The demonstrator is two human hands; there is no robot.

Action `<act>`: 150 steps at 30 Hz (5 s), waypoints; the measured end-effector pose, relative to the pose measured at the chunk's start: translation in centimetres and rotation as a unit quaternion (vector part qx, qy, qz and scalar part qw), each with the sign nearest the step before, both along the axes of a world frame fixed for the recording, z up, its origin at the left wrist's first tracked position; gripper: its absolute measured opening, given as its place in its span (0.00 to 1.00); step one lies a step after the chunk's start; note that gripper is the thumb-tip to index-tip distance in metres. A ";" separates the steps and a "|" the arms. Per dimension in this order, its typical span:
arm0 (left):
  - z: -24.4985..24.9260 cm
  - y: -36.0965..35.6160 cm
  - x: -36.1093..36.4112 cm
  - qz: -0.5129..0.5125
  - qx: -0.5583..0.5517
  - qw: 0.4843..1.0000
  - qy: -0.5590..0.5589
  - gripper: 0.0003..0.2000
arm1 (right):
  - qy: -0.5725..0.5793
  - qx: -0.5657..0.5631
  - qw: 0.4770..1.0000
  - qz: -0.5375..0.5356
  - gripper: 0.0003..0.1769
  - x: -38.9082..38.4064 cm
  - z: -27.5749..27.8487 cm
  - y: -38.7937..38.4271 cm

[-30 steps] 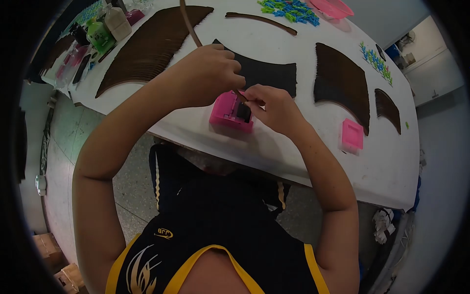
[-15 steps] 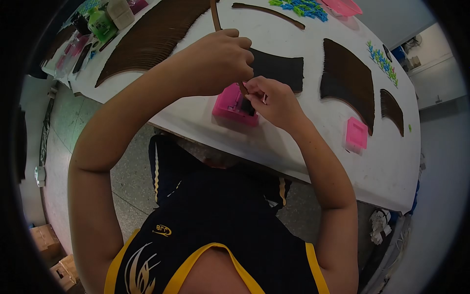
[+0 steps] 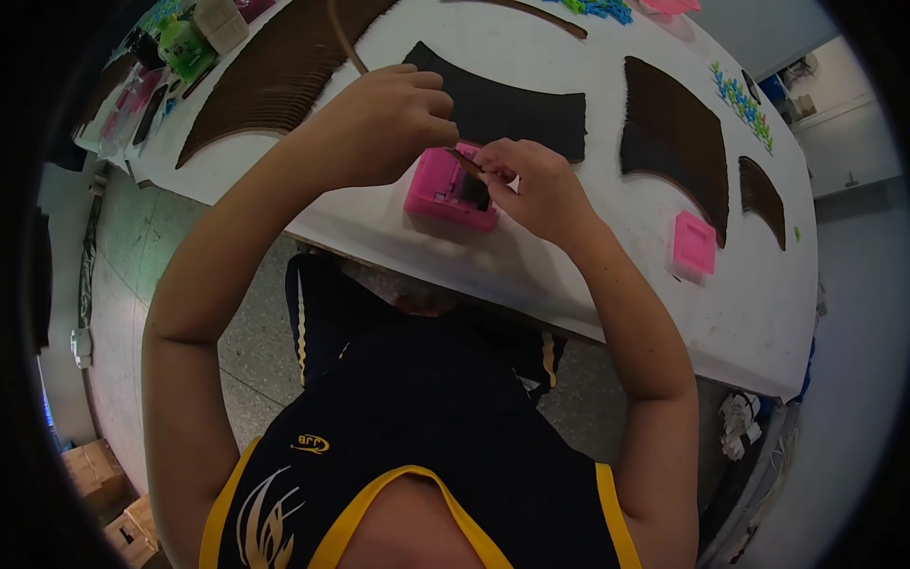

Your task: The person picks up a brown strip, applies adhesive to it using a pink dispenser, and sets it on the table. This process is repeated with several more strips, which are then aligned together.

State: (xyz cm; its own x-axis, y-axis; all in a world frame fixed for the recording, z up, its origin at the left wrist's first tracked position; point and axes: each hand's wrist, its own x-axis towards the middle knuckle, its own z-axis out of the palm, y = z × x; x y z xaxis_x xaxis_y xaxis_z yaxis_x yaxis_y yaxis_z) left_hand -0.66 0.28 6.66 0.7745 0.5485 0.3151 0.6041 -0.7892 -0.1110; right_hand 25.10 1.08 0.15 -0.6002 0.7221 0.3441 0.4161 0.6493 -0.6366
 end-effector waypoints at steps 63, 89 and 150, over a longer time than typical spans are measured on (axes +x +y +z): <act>-7.7 1.3 4.2 -0.082 -0.052 0.971 -0.219 0.12 | -0.182 0.162 0.954 -0.177 0.11 20.9 5.1 -4.3; -3.6 1.7 1.4 -0.093 -0.698 0.471 -0.531 0.10 | -0.038 -0.283 0.955 -0.081 0.05 24.6 8.0 3.9; -11.1 30.6 4.1 0.201 -0.545 0.236 -0.779 0.10 | 0.309 -0.217 0.896 -0.232 0.09 6.6 -0.8 25.3</act>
State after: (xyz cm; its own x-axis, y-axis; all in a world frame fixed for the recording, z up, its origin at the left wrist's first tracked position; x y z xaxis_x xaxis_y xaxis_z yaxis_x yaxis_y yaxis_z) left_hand 3.48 30.87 -4.41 0.0001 0.8917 -0.4525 -0.7071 0.3201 0.6305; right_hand 31.69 26.39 -0.65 0.0074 0.9911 0.1327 0.0577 0.1321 -0.9896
